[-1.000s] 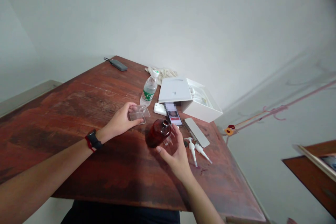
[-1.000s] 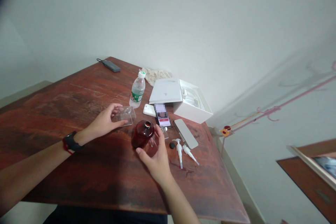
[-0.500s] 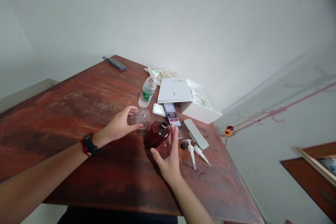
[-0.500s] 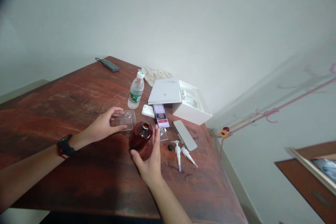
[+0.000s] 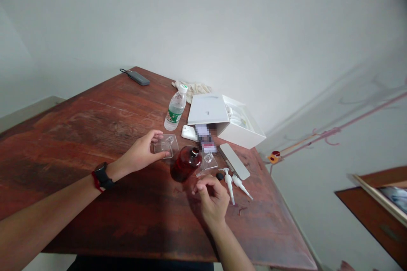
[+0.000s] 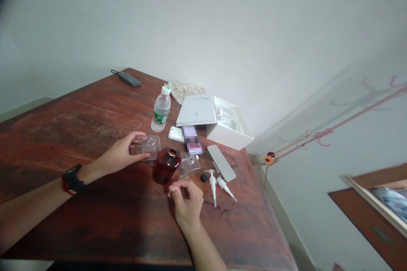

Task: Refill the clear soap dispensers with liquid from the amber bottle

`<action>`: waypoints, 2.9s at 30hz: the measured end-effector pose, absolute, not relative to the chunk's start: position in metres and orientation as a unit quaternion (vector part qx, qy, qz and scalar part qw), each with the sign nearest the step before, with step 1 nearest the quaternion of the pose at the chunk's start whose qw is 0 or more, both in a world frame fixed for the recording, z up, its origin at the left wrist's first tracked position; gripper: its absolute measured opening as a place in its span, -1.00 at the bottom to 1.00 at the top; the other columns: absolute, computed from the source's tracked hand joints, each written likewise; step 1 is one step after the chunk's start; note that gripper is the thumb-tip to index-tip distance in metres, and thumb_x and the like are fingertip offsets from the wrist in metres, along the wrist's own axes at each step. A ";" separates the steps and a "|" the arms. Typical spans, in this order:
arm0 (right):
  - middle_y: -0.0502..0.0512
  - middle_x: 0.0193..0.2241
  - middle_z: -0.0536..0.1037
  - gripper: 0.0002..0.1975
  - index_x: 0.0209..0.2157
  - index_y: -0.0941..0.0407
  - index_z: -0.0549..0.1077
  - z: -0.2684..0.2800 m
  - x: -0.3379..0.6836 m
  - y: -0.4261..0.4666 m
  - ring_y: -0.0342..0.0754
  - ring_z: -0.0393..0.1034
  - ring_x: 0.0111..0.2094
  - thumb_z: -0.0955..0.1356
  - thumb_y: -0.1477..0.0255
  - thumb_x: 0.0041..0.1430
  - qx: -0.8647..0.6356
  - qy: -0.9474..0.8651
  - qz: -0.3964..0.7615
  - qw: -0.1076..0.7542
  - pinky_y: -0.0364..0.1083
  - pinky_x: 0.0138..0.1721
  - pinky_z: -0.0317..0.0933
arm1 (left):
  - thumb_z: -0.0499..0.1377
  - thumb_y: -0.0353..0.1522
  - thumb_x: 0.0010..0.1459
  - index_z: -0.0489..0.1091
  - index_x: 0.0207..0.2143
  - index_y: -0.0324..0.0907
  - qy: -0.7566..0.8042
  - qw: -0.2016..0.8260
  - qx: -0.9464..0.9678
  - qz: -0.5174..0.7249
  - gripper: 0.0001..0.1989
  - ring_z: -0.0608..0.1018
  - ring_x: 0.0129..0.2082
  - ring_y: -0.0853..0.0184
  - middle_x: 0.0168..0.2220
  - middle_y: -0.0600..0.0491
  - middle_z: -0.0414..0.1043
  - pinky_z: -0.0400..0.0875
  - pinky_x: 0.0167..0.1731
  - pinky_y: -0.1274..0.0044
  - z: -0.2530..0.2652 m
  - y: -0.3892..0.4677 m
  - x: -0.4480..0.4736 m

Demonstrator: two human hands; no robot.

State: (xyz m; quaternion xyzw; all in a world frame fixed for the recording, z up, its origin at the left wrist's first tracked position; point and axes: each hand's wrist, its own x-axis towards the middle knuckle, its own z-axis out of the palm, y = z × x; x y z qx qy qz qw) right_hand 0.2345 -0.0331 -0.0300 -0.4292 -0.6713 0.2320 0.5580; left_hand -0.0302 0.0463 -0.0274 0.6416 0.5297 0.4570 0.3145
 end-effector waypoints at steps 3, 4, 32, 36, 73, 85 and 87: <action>-0.02 -0.60 0.56 -0.69 -0.43 0.05 0.50 -0.029 0.232 -0.034 -0.09 0.48 -0.57 0.37 0.26 0.41 -0.427 -0.683 0.247 0.540 -0.13 -0.47 0.35 | 0.46 -0.02 -0.03 0.38 0.10 -0.09 0.527 0.317 0.643 0.456 -0.30 0.65 0.10 -0.04 0.10 -0.15 0.59 0.54 0.16 0.13 -0.030 0.047 -0.030; -0.02 -0.59 0.57 -0.71 -0.40 0.06 0.53 -0.028 0.231 -0.034 -0.09 0.50 -0.56 0.36 0.27 0.43 -0.425 -0.685 0.253 0.535 -0.14 -0.46 0.37 | 0.46 -0.02 -0.02 0.38 0.10 -0.09 0.525 0.319 0.645 0.455 -0.30 0.64 0.11 -0.04 0.11 -0.15 0.59 0.54 0.15 0.14 -0.031 0.047 -0.030; -0.01 -0.47 0.65 -0.88 -0.27 0.04 0.58 -0.026 0.228 -0.035 -0.08 0.54 -0.47 0.38 0.43 0.36 -0.386 -0.763 0.254 0.452 -0.14 -0.37 0.38 | 0.41 0.01 0.05 0.35 0.16 -0.09 0.528 0.304 0.667 0.428 -0.29 0.61 0.16 -0.07 0.14 -0.18 0.56 0.50 0.19 0.11 -0.038 0.049 -0.032; -0.01 -0.48 0.63 -0.88 -0.30 0.05 0.57 -0.025 0.228 -0.036 -0.10 0.50 -0.49 0.39 0.41 0.35 -0.391 -0.766 0.248 0.447 -0.15 -0.41 0.33 | 0.41 0.01 0.03 0.35 0.15 -0.10 0.531 0.304 0.665 0.429 -0.29 0.61 0.15 -0.08 0.13 -0.18 0.56 0.49 0.18 0.11 -0.036 0.049 -0.032; -0.02 -0.52 0.53 -0.83 -0.35 0.09 0.57 -0.024 0.225 -0.036 -0.14 0.40 -0.50 0.37 0.42 0.35 -0.382 -0.804 0.263 0.372 -0.18 -0.42 0.22 | 0.29 -0.04 0.13 0.21 0.34 -0.22 0.542 0.236 0.713 0.376 -0.18 0.46 0.31 -0.07 0.33 -0.26 0.37 0.31 0.35 0.12 -0.030 0.046 -0.034; -0.01 -0.52 0.53 -0.81 -0.35 0.10 0.57 -0.023 0.225 -0.036 -0.14 0.40 -0.50 0.37 0.41 0.37 -0.381 -0.807 0.259 0.369 -0.17 -0.42 0.22 | 0.09 0.05 0.37 0.52 0.02 -0.17 0.550 0.216 0.640 0.491 -0.48 0.64 0.02 0.06 0.03 -0.14 0.62 0.52 0.10 0.24 -0.013 0.045 -0.036; -0.01 -0.52 0.53 -0.80 -0.36 0.10 0.57 -0.024 0.225 -0.036 -0.13 0.40 -0.50 0.37 0.40 0.37 -0.383 -0.808 0.259 0.366 -0.16 -0.41 0.22 | 0.04 0.05 0.39 0.58 -0.24 -0.15 0.560 0.194 0.632 0.499 -0.47 0.65 -0.03 0.07 -0.06 -0.12 0.65 0.52 0.09 0.26 -0.008 0.045 -0.040</action>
